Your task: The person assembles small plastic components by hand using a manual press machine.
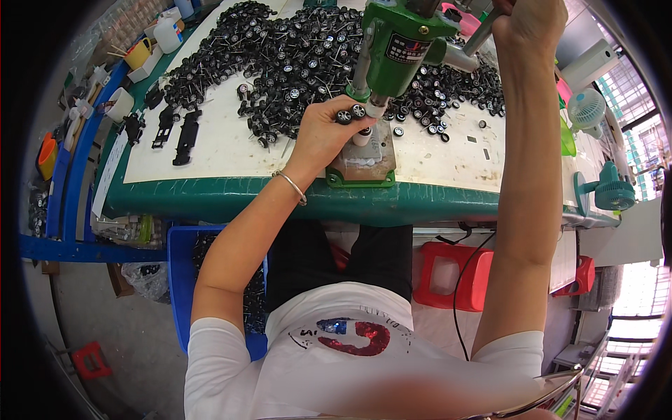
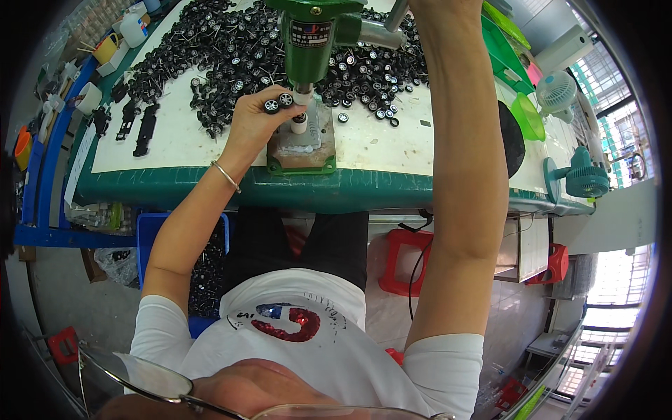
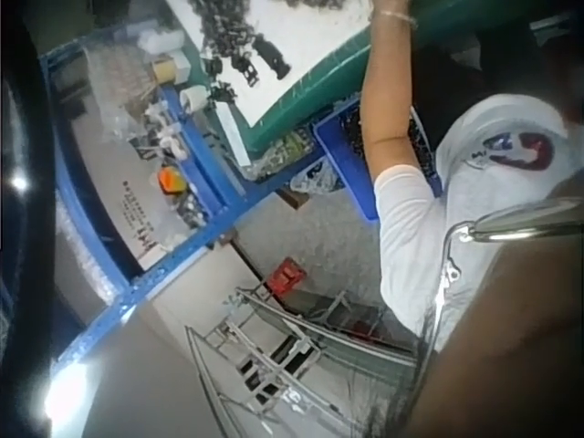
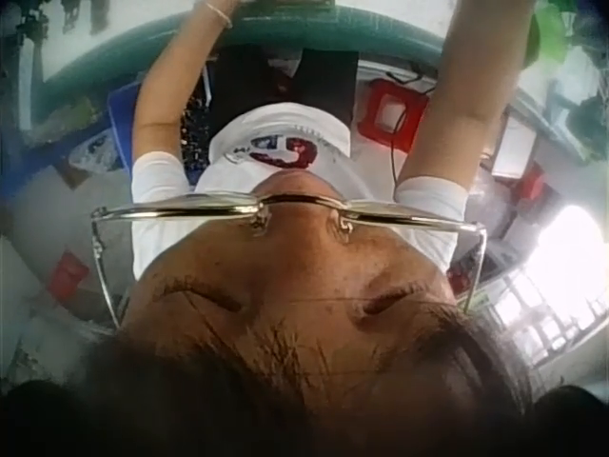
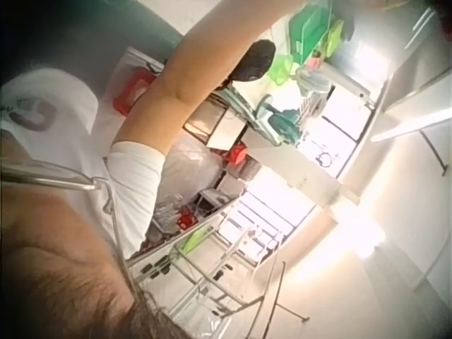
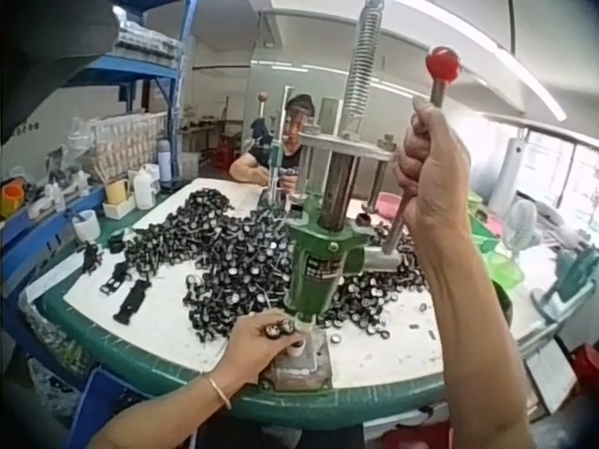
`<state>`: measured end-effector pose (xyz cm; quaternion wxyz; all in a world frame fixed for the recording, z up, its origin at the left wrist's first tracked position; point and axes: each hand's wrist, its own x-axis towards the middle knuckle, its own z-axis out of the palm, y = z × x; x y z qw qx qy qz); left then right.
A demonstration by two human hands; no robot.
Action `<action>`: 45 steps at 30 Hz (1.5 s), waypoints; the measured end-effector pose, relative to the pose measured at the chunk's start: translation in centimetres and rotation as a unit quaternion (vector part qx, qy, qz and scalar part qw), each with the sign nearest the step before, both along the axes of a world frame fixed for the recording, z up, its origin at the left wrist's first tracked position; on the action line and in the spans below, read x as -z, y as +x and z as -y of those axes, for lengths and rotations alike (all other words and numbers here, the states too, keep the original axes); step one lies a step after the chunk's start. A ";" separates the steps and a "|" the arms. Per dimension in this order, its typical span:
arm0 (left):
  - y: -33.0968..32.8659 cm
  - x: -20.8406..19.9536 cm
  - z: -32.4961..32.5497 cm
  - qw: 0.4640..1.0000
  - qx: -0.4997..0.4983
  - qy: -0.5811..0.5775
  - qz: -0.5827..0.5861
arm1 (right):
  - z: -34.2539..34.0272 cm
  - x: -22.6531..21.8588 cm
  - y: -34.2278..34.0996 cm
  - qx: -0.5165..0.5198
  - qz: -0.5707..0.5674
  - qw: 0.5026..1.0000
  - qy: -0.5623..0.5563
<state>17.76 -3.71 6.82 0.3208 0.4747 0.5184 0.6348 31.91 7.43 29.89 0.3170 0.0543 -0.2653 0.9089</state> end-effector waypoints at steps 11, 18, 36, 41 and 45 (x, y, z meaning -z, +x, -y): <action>0.3 0.6 -0.1 1.000 -0.014 -0.016 -0.015 | 1.2 4.0 1.5 0.487 -0.092 0.724 0.480; 0.9 1.1 -0.1 0.994 0.007 -0.043 0.095 | 2.6 4.0 0.1 0.568 -0.035 0.721 0.396; -3.7 1.6 3.6 0.981 -0.079 -0.105 0.141 | -12.2 2.6 -1.6 -0.223 0.031 0.973 0.050; -5.6 3.4 7.0 0.955 -0.168 -0.174 -0.174 | -6.4 8.2 -0.3 0.454 0.220 0.819 0.275; -5.2 3.5 6.6 0.888 -0.192 -0.178 -0.379 | -4.9 17.8 4.0 0.365 0.507 0.644 0.441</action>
